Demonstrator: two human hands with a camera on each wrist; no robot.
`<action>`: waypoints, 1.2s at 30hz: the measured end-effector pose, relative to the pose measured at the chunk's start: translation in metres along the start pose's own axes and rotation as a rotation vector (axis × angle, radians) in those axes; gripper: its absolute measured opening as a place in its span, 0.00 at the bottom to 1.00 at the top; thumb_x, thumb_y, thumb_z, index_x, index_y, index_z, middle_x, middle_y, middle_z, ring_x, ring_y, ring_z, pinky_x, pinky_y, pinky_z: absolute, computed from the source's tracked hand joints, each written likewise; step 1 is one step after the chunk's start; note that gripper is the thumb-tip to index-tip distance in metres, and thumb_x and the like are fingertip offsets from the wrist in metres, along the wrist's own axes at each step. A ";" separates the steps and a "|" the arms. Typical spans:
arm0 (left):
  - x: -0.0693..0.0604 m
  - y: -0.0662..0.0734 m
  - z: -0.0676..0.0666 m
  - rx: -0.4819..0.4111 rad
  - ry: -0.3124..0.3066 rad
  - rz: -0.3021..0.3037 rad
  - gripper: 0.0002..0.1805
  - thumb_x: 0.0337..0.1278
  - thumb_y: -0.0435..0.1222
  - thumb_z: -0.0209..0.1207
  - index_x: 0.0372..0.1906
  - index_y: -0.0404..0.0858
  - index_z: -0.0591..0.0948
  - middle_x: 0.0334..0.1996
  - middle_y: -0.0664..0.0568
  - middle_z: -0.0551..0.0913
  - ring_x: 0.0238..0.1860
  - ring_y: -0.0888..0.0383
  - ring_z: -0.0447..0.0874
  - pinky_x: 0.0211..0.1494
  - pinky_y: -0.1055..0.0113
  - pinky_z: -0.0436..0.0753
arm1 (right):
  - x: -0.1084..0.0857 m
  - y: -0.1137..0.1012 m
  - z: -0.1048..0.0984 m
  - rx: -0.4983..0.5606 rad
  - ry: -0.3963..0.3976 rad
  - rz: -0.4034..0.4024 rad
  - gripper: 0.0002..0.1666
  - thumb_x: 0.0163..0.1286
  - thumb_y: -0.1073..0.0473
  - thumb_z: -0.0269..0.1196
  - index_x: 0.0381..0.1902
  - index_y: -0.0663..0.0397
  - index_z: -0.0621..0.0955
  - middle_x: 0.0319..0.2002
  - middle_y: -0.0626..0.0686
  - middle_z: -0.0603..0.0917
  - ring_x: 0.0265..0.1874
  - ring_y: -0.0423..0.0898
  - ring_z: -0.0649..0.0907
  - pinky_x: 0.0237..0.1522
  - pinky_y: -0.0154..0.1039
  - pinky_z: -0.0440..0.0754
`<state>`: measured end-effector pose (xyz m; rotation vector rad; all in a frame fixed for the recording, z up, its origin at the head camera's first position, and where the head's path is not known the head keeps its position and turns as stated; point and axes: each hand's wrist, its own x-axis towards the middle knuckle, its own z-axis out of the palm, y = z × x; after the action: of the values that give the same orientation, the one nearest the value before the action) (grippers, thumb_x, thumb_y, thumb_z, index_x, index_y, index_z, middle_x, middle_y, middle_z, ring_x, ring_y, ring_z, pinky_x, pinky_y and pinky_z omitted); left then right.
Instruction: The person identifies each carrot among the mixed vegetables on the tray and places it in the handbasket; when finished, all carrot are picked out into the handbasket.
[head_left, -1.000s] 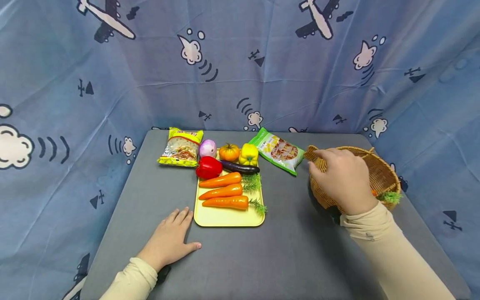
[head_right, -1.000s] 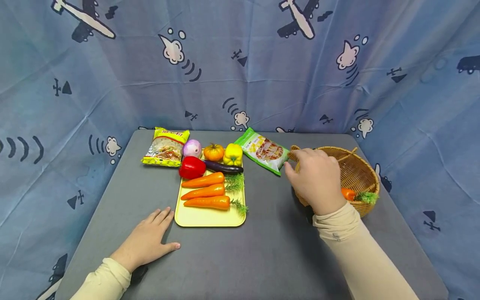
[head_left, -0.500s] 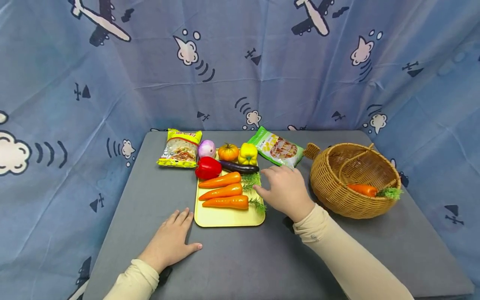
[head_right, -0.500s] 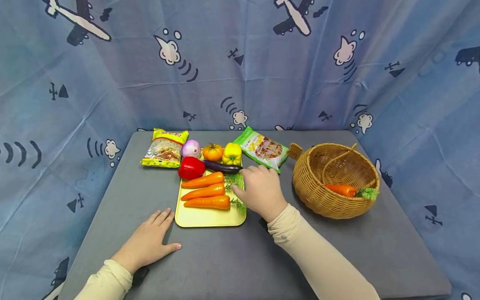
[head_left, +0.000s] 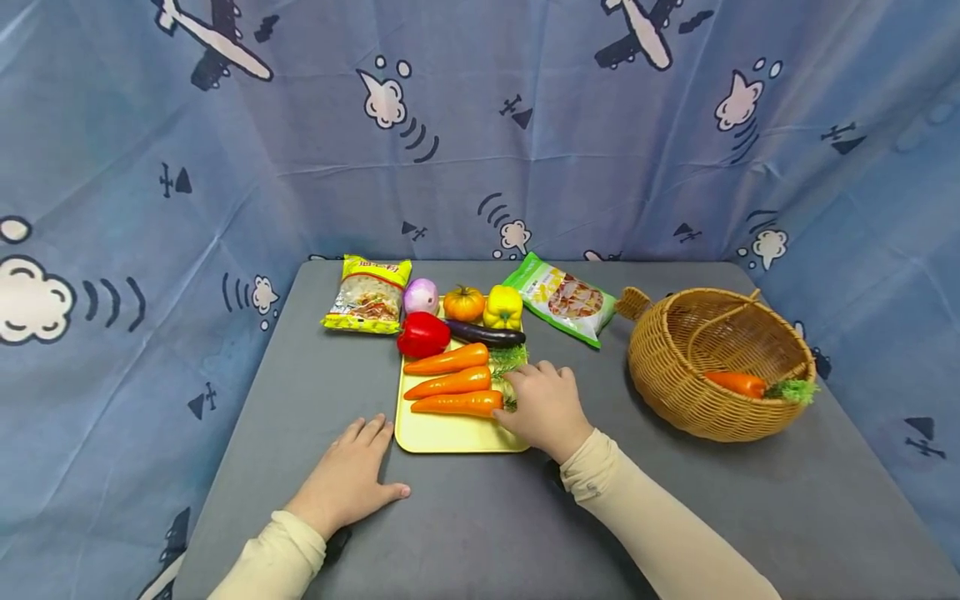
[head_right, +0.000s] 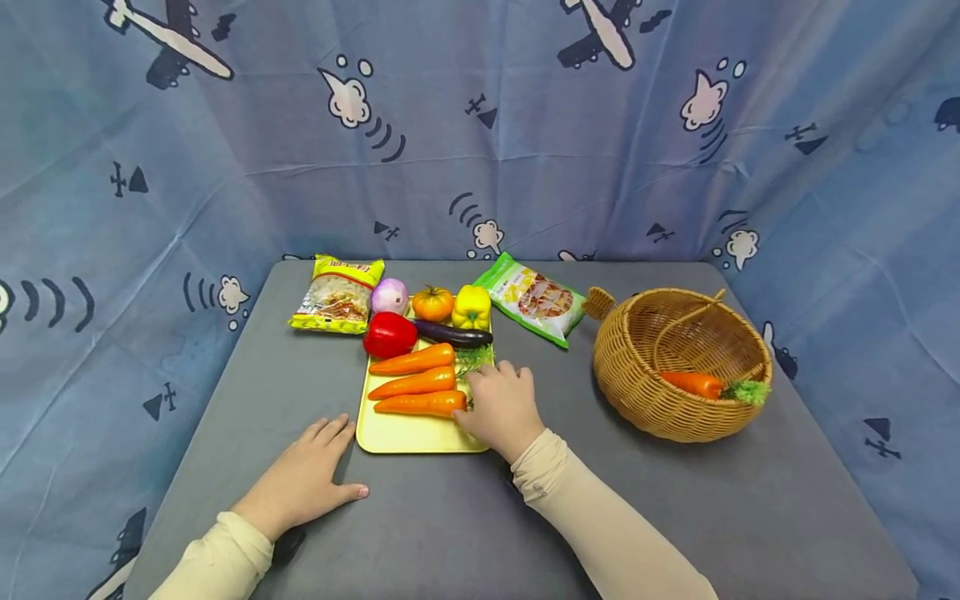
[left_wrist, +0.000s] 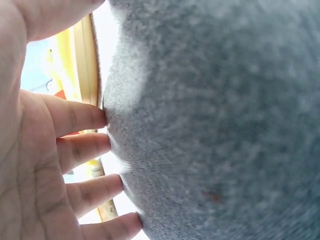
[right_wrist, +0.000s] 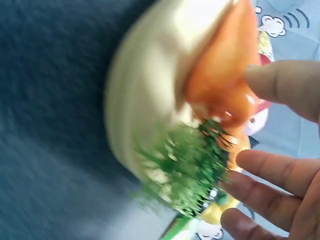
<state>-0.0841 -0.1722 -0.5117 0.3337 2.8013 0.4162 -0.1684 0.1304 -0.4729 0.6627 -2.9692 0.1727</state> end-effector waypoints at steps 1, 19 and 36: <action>0.000 0.000 0.000 0.001 0.001 -0.001 0.57 0.56 0.63 0.74 0.80 0.31 0.69 0.79 0.36 0.65 0.78 0.30 0.60 0.75 0.34 0.67 | 0.000 0.000 0.003 0.009 0.002 -0.002 0.32 0.61 0.36 0.78 0.55 0.50 0.90 0.50 0.53 0.90 0.45 0.55 0.83 0.43 0.57 0.77; -0.001 0.003 -0.004 0.029 -0.004 0.003 0.56 0.56 0.63 0.74 0.80 0.32 0.69 0.80 0.37 0.64 0.79 0.30 0.60 0.73 0.33 0.68 | -0.004 -0.001 0.025 0.077 0.065 -0.075 0.27 0.60 0.39 0.79 0.53 0.45 0.92 0.47 0.50 0.90 0.42 0.53 0.81 0.40 0.54 0.74; 0.005 0.004 -0.009 0.079 0.019 0.027 0.49 0.65 0.59 0.69 0.78 0.31 0.71 0.78 0.36 0.67 0.77 0.31 0.65 0.69 0.32 0.73 | -0.031 0.029 -0.033 0.066 0.241 -0.131 0.30 0.56 0.40 0.82 0.52 0.49 0.92 0.45 0.50 0.92 0.42 0.52 0.82 0.39 0.51 0.73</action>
<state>-0.0910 -0.1689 -0.5033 0.3866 2.8396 0.3165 -0.1508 0.1741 -0.4465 0.7810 -2.6914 0.3168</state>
